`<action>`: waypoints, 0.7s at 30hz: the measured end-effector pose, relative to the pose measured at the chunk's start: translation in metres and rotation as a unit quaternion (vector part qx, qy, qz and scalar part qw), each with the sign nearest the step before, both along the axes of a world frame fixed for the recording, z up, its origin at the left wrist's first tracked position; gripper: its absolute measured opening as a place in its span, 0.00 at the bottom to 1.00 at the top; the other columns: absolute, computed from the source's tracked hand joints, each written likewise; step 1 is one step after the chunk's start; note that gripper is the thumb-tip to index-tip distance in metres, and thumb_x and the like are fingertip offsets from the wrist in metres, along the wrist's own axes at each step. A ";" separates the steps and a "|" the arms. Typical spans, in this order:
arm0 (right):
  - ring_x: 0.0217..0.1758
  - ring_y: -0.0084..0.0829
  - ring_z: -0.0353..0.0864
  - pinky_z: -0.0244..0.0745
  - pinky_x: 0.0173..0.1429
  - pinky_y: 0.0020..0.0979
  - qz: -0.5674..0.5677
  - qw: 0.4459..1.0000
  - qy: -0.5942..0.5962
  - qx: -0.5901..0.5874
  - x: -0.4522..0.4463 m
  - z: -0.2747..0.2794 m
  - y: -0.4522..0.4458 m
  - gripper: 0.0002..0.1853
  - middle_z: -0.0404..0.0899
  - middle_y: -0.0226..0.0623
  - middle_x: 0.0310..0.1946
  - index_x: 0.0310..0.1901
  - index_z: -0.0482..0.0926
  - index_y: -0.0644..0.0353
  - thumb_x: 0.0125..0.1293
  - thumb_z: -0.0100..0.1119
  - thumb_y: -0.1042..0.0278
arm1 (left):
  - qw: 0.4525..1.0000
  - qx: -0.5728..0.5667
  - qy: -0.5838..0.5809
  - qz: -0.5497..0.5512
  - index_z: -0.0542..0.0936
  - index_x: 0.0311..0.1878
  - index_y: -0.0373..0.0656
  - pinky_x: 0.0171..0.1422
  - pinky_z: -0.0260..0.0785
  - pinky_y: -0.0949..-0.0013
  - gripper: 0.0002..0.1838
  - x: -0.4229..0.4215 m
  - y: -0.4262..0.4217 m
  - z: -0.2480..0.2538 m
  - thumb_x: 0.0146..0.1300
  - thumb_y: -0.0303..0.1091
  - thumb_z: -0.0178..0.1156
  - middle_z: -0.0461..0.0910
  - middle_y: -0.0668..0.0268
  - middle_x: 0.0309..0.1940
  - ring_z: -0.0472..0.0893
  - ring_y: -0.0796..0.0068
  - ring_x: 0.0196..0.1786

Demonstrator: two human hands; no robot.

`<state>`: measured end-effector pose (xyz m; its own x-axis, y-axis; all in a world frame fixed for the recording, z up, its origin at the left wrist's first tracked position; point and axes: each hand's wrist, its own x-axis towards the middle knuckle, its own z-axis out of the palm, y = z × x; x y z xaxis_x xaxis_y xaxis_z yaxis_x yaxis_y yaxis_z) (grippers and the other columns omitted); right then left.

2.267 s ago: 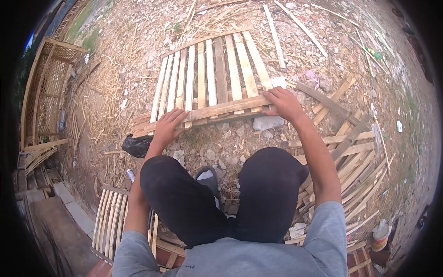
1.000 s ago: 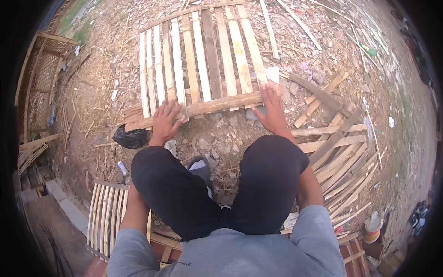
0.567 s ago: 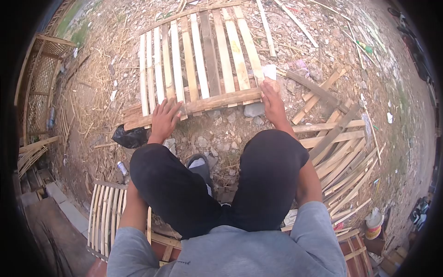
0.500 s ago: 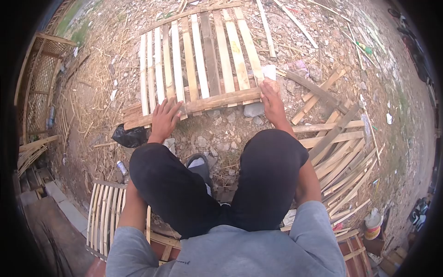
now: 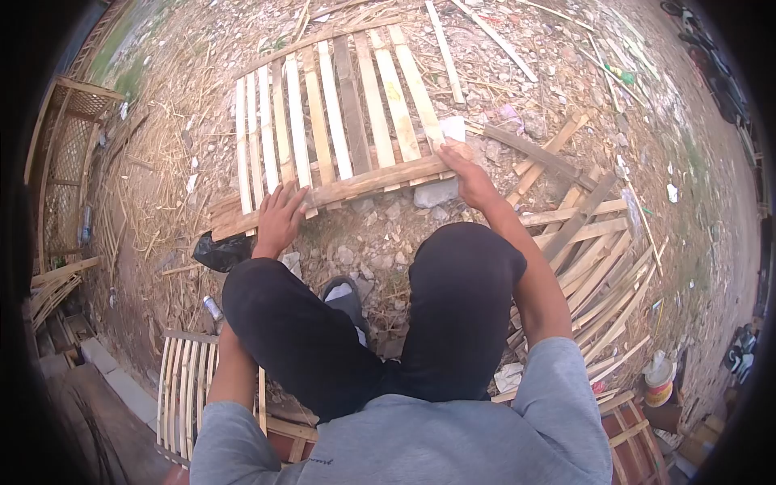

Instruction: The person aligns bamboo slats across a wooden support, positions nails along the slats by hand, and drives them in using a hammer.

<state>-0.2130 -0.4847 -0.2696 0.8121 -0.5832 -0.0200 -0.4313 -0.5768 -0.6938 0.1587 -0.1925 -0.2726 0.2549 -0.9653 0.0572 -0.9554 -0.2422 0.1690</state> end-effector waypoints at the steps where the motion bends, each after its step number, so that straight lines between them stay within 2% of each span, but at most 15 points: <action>1: 0.82 0.42 0.59 0.54 0.84 0.35 0.002 1.000 0.000 0.006 0.000 -0.001 -0.001 0.37 0.60 0.41 0.79 0.75 0.67 0.49 0.66 0.41 0.91 | 1.000 -0.002 0.003 -0.002 0.73 0.73 0.68 0.81 0.50 0.45 0.23 0.001 0.000 0.000 0.79 0.54 0.48 0.66 0.69 0.77 0.63 0.55 0.79; 10: 0.81 0.43 0.61 0.56 0.83 0.35 0.003 0.999 -0.002 -0.037 0.000 -0.003 0.003 0.31 0.61 0.44 0.78 0.75 0.67 0.52 0.72 0.44 0.86 | 1.000 -0.002 0.003 0.004 0.73 0.73 0.68 0.81 0.50 0.45 0.24 -0.001 0.000 0.000 0.78 0.55 0.47 0.65 0.70 0.77 0.63 0.55 0.79; 14: 0.81 0.44 0.61 0.56 0.83 0.36 0.004 0.999 -0.004 -0.035 0.000 -0.005 0.001 0.32 0.61 0.45 0.78 0.75 0.67 0.53 0.72 0.43 0.86 | 1.000 0.002 -0.006 -0.005 0.71 0.75 0.65 0.81 0.50 0.45 0.24 -0.002 0.000 0.004 0.78 0.49 0.49 0.65 0.66 0.77 0.64 0.55 0.78; 19: 0.81 0.45 0.60 0.56 0.83 0.37 0.006 0.999 -0.020 -0.040 0.000 -0.002 0.005 0.36 0.60 0.45 0.79 0.77 0.65 0.53 0.67 0.40 0.88 | 1.000 0.001 -0.008 -0.003 0.71 0.75 0.65 0.80 0.51 0.45 0.24 -0.003 0.000 0.004 0.78 0.49 0.50 0.66 0.66 0.77 0.64 0.54 0.78; 21: 0.81 0.46 0.60 0.55 0.83 0.38 -0.002 0.998 0.010 -0.059 0.000 0.000 0.009 0.38 0.59 0.46 0.79 0.77 0.63 0.52 0.65 0.40 0.88 | 1.000 -0.005 -0.009 -0.003 0.71 0.75 0.65 0.81 0.51 0.45 0.24 -0.004 -0.001 0.005 0.78 0.49 0.50 0.66 0.66 0.77 0.64 0.54 0.78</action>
